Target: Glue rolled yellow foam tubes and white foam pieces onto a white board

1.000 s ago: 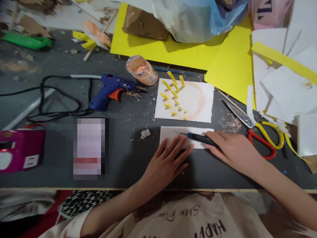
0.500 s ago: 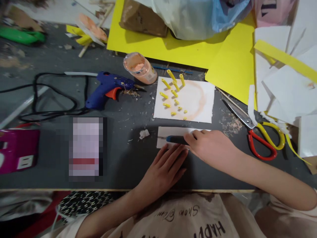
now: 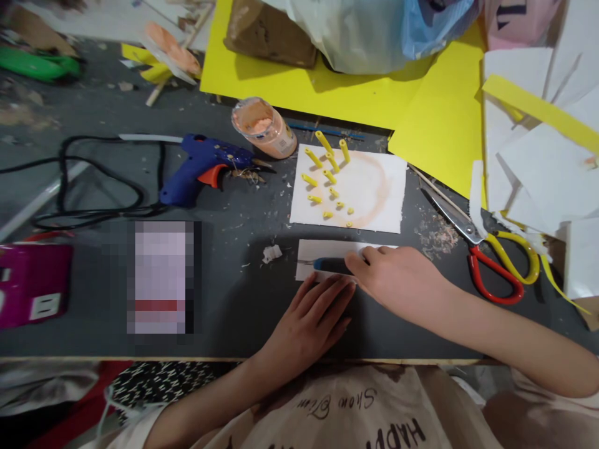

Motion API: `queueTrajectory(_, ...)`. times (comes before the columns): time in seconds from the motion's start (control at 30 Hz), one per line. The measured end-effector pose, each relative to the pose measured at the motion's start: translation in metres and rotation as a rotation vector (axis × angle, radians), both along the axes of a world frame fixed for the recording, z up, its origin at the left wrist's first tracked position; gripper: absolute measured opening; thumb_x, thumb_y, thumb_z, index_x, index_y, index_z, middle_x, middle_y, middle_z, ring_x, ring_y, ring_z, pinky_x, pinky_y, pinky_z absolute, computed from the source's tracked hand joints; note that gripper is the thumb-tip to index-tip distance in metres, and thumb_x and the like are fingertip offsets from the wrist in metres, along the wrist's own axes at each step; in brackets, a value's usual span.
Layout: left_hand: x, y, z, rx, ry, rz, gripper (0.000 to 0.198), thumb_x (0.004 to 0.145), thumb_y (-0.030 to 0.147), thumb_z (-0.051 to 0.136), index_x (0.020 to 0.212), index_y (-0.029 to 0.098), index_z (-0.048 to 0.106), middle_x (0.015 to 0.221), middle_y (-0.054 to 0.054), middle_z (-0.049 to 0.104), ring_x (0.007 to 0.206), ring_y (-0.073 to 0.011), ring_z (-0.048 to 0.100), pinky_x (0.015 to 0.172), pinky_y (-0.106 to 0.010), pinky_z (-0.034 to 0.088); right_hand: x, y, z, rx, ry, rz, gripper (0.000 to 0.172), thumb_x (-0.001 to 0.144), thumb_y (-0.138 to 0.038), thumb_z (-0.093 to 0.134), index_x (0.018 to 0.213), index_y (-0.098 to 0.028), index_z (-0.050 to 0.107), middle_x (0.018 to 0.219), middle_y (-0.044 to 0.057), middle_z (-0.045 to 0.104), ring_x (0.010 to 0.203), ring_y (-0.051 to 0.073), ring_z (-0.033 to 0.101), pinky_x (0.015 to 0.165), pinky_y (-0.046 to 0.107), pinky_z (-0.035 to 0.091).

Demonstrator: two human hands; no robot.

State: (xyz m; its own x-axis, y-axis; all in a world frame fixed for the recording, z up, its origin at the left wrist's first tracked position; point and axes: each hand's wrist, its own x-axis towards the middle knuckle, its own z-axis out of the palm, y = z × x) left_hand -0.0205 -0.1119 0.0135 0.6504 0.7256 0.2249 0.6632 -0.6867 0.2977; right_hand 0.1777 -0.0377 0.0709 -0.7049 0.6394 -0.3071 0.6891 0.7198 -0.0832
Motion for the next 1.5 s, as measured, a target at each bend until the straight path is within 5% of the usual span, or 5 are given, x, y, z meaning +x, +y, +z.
queueTrajectory(0.63,0.001,0.001,0.001,0.033,-0.007,0.010,0.034,0.095,0.021,0.043,0.122,0.008,0.059,0.119,-0.009,0.067,0.114,-0.0236,0.056,0.107,-0.042,0.041,-0.002,0.003,0.011,0.033,-0.057,0.056,0.024,0.094,-0.019,0.045,0.118,-0.015,0.049,0.073,0.003,0.065,0.052,0.015,0.059,0.047,0.030,0.010)
queueTrajectory(1.0,0.000,-0.001,-0.001,0.005,-0.005,0.002,0.038,0.093,0.025,0.048,0.126,0.008,0.058,0.116,-0.013,0.067,0.115,-0.0245,0.056,0.108,-0.044,0.041,-0.016,0.002,0.024,-0.031,-0.123,0.036,0.057,0.078,-0.001,0.038,0.133,-0.013,0.049,0.078,0.008,0.071,0.052,0.018,0.060,0.044,0.030,0.021)
queueTrajectory(1.23,0.002,-0.001,0.001,0.023,-0.007,0.016,0.034,0.095,0.026,0.045,0.121,0.011,0.062,0.109,-0.011,0.070,0.109,-0.0238,0.060,0.104,-0.043,0.046,-0.029,0.005,0.035,-0.089,-0.195,0.020,0.059,0.079,-0.003,0.043,0.137,-0.013,0.049,0.079,0.011,0.074,0.052,0.021,0.062,0.041,0.030,0.026)
queueTrajectory(1.5,0.001,-0.001,0.000,0.001,0.030,0.021,0.030,0.094,0.026,0.047,0.116,0.015,0.065,0.107,-0.009,0.070,0.110,-0.0232,0.059,0.106,-0.043,0.043,-0.031,0.002,0.035,0.049,-0.193,0.087,0.058,0.076,-0.002,0.048,0.133,-0.007,0.051,0.072,0.010,0.071,0.049,0.018,0.060,0.038,0.027,0.031)
